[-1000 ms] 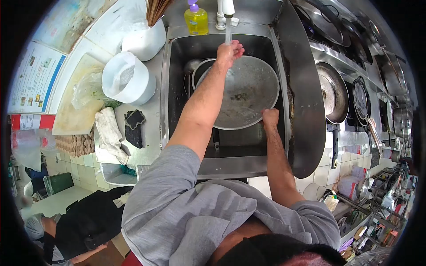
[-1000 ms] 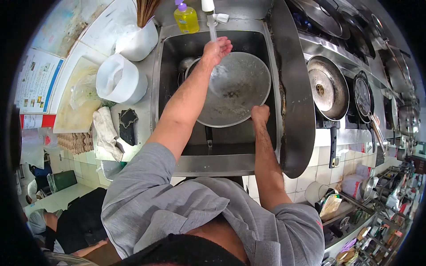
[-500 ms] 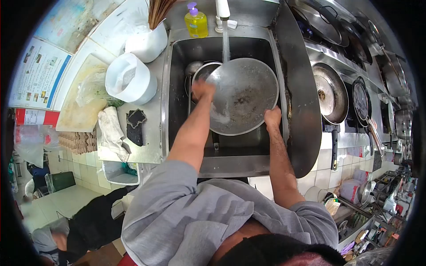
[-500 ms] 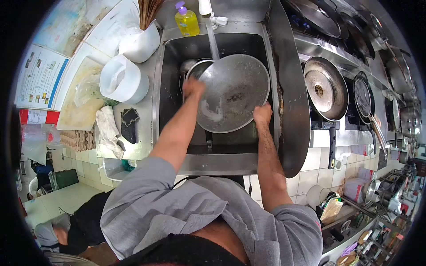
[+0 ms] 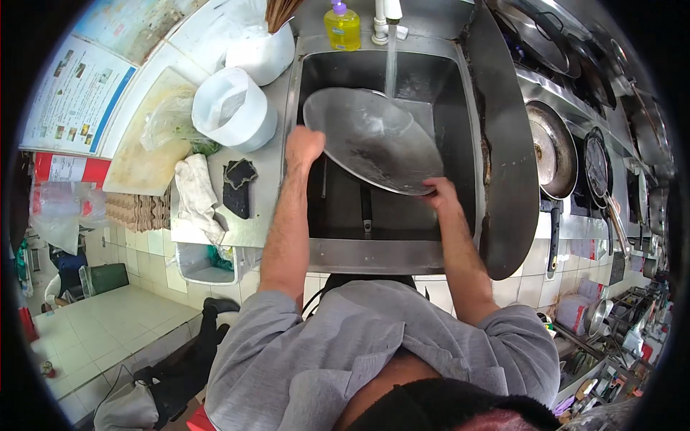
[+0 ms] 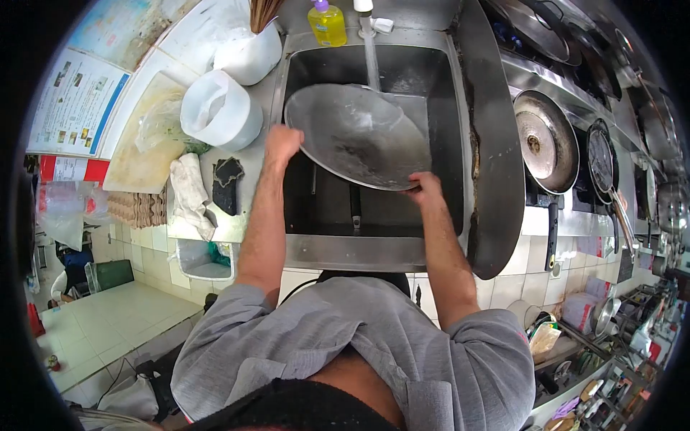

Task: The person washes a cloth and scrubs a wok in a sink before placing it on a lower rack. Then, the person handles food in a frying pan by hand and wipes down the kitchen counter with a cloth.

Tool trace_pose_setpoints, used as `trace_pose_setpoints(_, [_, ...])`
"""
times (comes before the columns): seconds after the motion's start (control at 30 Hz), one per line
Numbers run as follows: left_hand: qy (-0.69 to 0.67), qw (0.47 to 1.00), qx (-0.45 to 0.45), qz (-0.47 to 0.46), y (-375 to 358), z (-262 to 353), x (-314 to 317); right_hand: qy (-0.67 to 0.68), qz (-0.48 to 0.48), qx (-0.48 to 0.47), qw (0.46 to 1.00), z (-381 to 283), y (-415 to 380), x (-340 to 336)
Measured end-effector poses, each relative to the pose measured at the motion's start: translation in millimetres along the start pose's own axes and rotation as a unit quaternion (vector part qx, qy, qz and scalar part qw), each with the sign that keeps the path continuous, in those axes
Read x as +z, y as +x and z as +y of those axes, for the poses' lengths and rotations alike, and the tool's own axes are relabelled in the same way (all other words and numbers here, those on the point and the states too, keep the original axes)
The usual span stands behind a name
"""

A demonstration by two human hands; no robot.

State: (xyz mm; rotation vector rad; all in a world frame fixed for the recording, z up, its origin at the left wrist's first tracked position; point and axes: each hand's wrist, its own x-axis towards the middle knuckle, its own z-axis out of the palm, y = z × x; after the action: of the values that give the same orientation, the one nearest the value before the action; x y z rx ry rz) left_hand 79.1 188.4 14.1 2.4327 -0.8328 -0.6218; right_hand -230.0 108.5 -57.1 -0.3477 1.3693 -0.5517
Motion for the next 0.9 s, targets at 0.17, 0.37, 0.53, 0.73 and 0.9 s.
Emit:
trace_pose_setpoints(0.17, [0.101, 0.990, 0.079, 0.057, -36, 32, -52, 0.147, -0.059, 0.065, 0.985, 67, 107, 13])
trace_pose_setpoints(0.37, [-0.364, 0.929, 0.012, 0.063, -23, -26, 21, 0.130, -0.112, -0.264, 0.949, -22, 19, 27])
trace_pose_setpoints(0.53, [-0.650, 0.747, -0.089, -0.107, 19, -39, 118, -0.075, -0.043, -0.455, 0.886, -80, -39, 33])
trace_pose_setpoints(0.73, [-0.742, 0.592, -0.209, -0.234, -12, -16, 183, -0.383, 0.144, -0.559, 0.722, -128, -104, 54])
trace_pose_setpoints(0.9, [-0.614, 0.748, -0.178, -0.181, -38, -12, 103, -0.423, 0.146, -0.495, 0.745, -129, -117, 46])
